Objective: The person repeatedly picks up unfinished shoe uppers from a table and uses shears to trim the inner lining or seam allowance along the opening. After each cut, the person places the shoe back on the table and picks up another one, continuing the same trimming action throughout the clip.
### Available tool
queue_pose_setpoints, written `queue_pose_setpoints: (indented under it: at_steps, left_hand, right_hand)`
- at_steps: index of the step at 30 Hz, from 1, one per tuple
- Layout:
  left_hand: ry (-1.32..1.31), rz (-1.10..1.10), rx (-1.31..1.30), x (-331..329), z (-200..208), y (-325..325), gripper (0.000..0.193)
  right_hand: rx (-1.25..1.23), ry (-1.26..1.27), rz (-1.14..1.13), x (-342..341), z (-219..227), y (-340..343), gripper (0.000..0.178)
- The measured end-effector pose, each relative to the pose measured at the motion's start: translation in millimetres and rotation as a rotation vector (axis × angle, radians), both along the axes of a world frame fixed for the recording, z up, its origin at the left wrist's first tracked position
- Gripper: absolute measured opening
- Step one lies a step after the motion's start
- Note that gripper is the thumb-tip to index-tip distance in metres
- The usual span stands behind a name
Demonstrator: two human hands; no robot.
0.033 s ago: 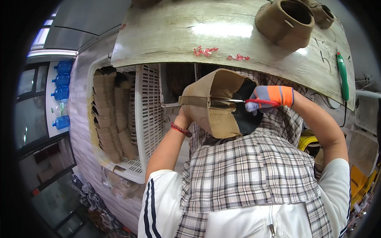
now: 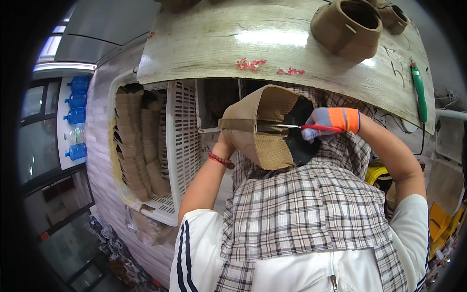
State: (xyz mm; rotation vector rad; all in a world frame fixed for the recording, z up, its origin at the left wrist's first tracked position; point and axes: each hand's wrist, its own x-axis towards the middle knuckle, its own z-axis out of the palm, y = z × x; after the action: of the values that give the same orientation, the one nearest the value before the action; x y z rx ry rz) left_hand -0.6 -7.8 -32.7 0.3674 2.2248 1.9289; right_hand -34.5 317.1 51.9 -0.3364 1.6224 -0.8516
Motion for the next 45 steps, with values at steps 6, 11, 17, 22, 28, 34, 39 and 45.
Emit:
queue_pose_setpoints:
  at_steps: [6, 11, 17, 22, 28, 34, 39, 45]
  left_hand:
    - [0.116, 0.004, -0.035, -3.4, 166.8, -6.8, 0.023]
    - [1.039, -0.250, -1.208, -32.0, 277.2, -25.7, 0.026]
    - [1.640, -0.354, -0.957, -108.7, 357.2, 76.6, 0.023]
    - [1.861, -0.536, -0.724, -186.8, 350.2, 191.7, 0.024]
    - [1.056, -0.957, -0.583, -250.3, 262.2, 298.1, 0.056]
    - [0.656, -0.511, -0.074, -316.8, 274.0, 246.3, 0.072]
    - [0.962, 0.093, -1.286, -370.0, 178.7, 132.5, 0.090]
    - [1.450, 0.092, -1.286, -394.5, 187.7, 157.9, 0.048]
  right_hand:
    - [-0.504, 0.323, -0.031, 36.2, -13.6, 71.8, 0.036]
    - [0.304, 1.225, -0.233, 86.9, 15.7, 62.8, 0.033]
    - [0.288, 1.260, -0.510, 103.5, -14.3, 78.0, 0.030]
    - [0.199, 1.358, -0.505, 102.8, -17.1, 70.8, 0.029]
    - [0.203, 1.298, -0.538, 109.0, -9.1, 69.7, 0.030]
    - [0.211, 1.287, -0.588, 103.0, 0.2, 67.8, 0.028]
    - [0.193, 1.290, -0.627, 100.4, -0.5, 67.4, 0.027]
    - [0.221, 1.276, -0.635, 96.0, -2.6, 68.9, 0.028]
